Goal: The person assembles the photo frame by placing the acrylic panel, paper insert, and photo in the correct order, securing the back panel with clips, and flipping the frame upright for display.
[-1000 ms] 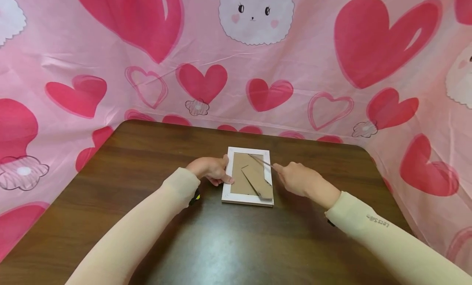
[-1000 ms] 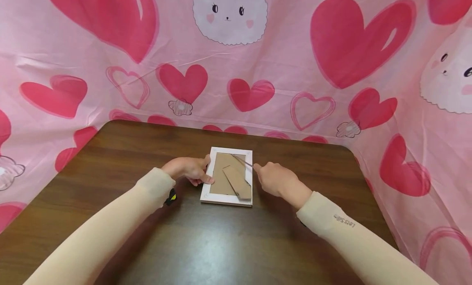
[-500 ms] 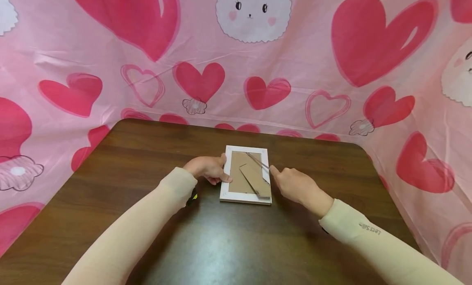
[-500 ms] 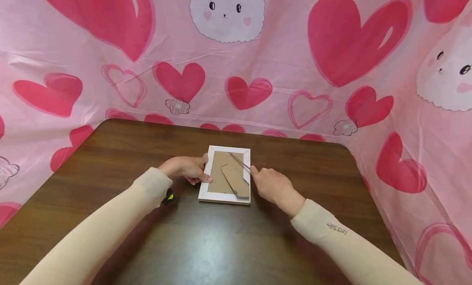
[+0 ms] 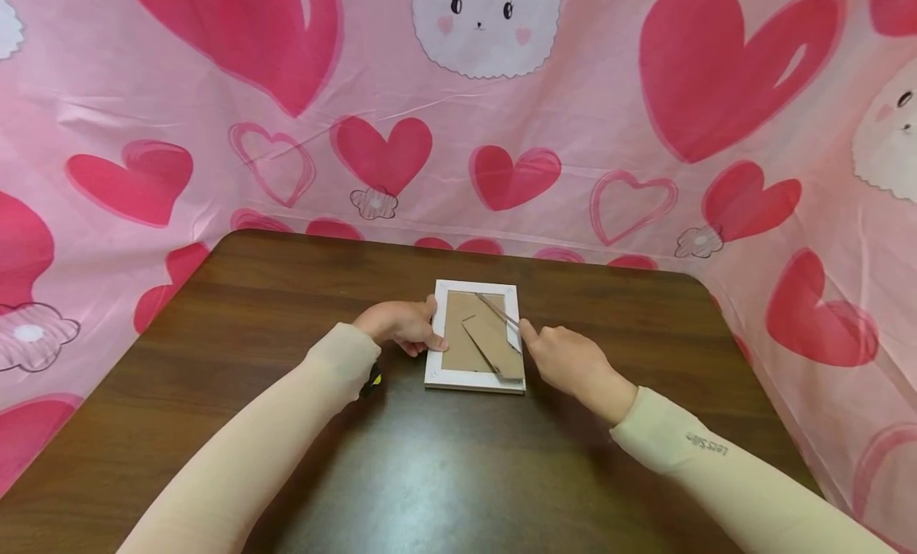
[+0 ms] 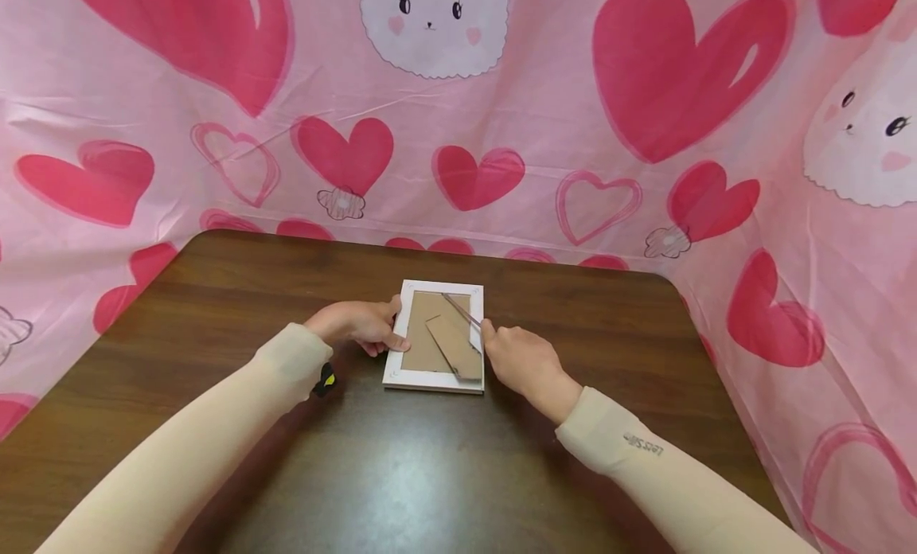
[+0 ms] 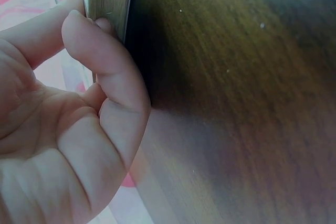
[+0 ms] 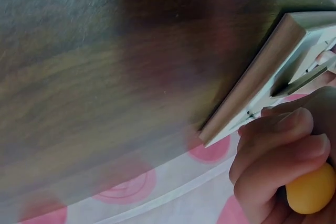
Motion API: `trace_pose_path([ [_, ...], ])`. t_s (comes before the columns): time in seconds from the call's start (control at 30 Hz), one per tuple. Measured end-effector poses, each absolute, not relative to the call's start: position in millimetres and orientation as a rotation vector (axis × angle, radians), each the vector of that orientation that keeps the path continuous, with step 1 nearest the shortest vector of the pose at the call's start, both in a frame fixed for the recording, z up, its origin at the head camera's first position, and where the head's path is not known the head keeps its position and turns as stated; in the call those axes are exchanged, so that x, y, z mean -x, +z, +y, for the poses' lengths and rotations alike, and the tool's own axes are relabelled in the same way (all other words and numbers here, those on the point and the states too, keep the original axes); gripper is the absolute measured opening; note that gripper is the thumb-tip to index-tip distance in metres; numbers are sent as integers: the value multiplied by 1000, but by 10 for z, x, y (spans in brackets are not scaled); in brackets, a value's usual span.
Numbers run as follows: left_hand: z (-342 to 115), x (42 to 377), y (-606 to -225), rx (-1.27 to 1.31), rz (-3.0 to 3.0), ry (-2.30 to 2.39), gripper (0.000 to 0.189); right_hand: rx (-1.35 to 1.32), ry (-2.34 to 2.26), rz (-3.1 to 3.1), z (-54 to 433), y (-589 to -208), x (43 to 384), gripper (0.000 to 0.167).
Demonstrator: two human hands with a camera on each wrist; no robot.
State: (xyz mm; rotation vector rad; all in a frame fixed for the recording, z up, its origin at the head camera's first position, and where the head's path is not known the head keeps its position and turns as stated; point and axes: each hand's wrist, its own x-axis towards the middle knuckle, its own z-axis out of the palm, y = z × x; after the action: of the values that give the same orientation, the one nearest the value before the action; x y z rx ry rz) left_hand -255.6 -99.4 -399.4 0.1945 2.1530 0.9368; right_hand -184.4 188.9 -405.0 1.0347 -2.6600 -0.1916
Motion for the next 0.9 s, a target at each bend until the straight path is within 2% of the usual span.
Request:
trace_pose_path([
  [0.67, -971, 2579, -3933, -217, 2153, 932, 103, -996, -151, -2748, 1916, -4019, 1839, 33],
  [0.9, -1012, 2570, -3999, -212, 2139, 933, 109, -955, -95, -2846, 1887, -4036, 1833, 26],
])
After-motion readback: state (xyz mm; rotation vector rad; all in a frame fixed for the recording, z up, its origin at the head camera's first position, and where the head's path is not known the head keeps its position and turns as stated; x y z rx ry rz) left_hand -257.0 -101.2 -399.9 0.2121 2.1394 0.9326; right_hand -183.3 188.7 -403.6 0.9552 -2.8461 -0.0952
